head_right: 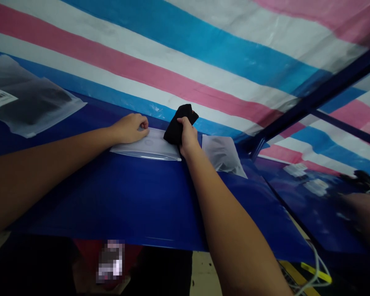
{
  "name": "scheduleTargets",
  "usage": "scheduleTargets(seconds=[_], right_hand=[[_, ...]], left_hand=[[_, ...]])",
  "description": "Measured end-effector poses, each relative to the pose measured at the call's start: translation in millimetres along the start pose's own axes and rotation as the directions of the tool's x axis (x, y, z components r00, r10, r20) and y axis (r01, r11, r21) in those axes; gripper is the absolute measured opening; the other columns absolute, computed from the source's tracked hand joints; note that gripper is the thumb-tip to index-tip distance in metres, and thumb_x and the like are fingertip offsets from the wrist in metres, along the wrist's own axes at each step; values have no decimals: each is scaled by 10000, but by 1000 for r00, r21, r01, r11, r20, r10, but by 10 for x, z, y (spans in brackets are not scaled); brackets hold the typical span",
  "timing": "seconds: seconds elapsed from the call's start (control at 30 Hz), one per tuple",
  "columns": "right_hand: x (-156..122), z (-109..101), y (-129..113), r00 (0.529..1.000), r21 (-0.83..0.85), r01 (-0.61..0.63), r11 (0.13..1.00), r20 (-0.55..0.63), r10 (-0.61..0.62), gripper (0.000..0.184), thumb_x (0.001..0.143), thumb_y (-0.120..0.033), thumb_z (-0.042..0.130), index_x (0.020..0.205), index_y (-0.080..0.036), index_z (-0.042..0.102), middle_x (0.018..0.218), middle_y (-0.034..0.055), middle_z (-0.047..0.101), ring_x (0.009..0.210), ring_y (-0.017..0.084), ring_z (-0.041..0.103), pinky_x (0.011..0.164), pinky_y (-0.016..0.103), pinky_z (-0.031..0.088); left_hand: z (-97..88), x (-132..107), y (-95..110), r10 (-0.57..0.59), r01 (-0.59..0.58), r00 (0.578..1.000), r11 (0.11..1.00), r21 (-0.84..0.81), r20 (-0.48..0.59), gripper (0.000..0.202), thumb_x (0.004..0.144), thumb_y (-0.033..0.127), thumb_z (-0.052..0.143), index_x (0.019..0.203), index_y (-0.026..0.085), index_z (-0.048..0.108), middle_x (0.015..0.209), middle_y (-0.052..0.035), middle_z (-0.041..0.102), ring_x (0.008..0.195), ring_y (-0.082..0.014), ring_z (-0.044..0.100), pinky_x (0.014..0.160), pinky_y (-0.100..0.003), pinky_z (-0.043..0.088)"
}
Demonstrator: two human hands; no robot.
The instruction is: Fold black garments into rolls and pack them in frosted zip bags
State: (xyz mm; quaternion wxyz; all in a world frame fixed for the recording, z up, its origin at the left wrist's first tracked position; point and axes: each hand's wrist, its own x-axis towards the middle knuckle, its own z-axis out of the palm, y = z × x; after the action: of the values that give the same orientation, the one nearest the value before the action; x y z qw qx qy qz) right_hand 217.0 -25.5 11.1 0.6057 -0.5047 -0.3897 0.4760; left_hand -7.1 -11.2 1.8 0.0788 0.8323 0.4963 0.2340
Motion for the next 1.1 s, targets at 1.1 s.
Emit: scheduleTargets(seconds=[1.1], right_hand=[[26,-13,43,1000,-6,23,1000,11,-23,418,672,-425,793,1013,-233,648,977,51,698,886,237,677,763,374,616]], left_hand=[[-18,0,12,-18,19,1000,999,-47,21,168,919,324,655,1017,205,722,1122,-100,767,1031,-280,673,879,-409,512]])
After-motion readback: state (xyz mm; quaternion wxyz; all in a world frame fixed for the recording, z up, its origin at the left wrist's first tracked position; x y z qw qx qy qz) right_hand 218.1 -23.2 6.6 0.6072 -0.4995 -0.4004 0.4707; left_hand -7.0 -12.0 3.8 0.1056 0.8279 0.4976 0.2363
